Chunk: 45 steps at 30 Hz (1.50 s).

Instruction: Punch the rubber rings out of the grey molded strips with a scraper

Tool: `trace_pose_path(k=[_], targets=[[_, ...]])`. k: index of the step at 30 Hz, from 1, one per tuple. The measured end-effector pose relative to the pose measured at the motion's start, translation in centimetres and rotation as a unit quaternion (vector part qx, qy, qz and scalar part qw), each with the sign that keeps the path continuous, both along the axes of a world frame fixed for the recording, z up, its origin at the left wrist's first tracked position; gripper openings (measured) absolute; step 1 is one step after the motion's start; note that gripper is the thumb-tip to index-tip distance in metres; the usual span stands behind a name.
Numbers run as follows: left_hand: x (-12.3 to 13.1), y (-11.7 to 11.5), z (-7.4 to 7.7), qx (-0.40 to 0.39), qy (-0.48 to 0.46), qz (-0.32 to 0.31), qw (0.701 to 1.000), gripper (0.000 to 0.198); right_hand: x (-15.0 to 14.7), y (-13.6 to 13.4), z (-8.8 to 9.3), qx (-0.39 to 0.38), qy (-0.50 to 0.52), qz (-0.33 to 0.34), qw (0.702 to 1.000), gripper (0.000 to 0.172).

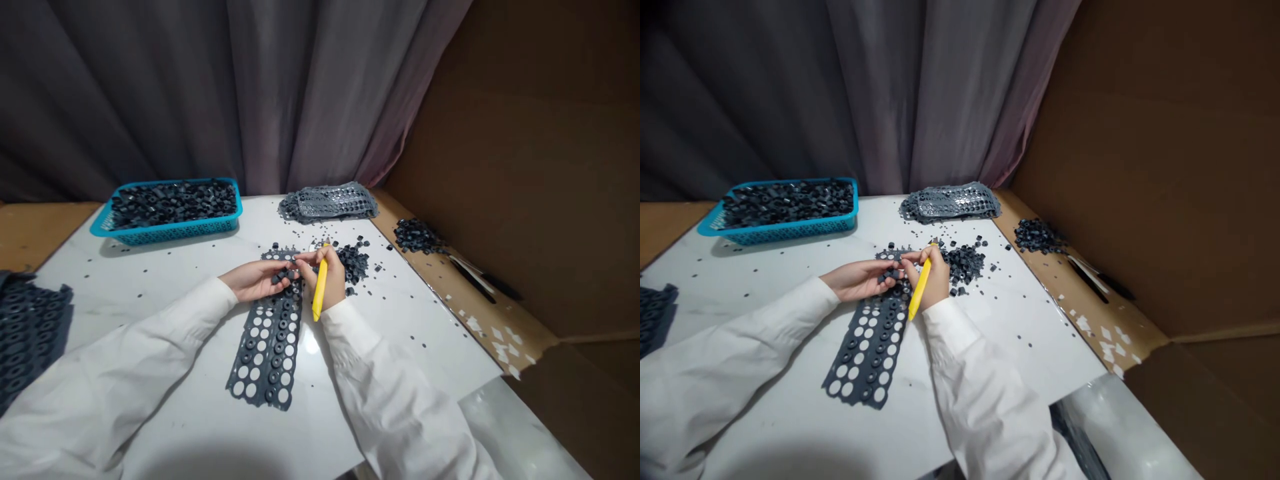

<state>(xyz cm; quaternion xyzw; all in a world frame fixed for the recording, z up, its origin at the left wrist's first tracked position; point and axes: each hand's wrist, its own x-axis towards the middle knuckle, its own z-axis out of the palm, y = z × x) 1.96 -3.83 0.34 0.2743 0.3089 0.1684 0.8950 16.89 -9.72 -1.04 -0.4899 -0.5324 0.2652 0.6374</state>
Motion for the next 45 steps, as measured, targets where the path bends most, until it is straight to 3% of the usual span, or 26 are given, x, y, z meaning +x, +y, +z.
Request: trace_pose_path(k=[6,14,25,29,32,35,38,40,42,44,45], targets=[[0.0,-0.4,0.1,0.040,0.012,0.034,0.999,0.017,0.4,0.3,-0.4,0.006,0.017,-0.017,1.000,0.032],[-0.1,-0.4,-0.3,0.081,0.002,0.019,0.997,0.015,0.2,0.2,-0.3,0.002,0.029,-0.019,0.999,0.032],[-1.0,0.3,-0.9,0.117,-0.022,-0.022,0.993,0.029,0.6,0.2,0.0,0.027,0.063,-0.022,0.997,0.032],[-0.9,0.6,-0.7,0.122,0.009,0.027,0.992,0.019,0.8,0.4,-0.1,0.030,0.078,-0.026,0.996,0.034],[-1.6,2.2,0.5,0.159,0.034,0.128,0.978,0.015,1.0,0.5,-0.5,0.033,0.090,-0.029,0.995,0.034],[-3.6,5.7,2.6,0.245,0.066,0.263,0.931,0.014,1.2,0.7,-0.9,0.024,0.092,-0.038,0.995,0.035],[-6.7,10.5,4.7,0.381,0.161,0.357,0.838,0.012,1.4,1.0,-1.1,0.014,0.083,-0.046,0.995,0.035],[-9.0,13.4,5.5,0.499,0.270,0.365,0.738,0.014,1.4,1.0,-1.3,0.011,0.076,-0.047,0.996,0.036],[-11.2,15.7,5.7,0.600,0.375,0.322,0.628,0.015,1.4,1.0,-1.4,0.006,0.070,-0.047,0.996,0.036],[-12.7,17.0,5.5,0.635,0.412,0.298,0.582,0.014,1.4,0.8,-1.5,0.002,0.068,-0.047,0.997,0.036],[-13.2,17.4,5.4,0.640,0.417,0.293,0.575,0.015,1.4,0.7,-1.6,0.000,0.069,-0.047,0.996,0.037]])
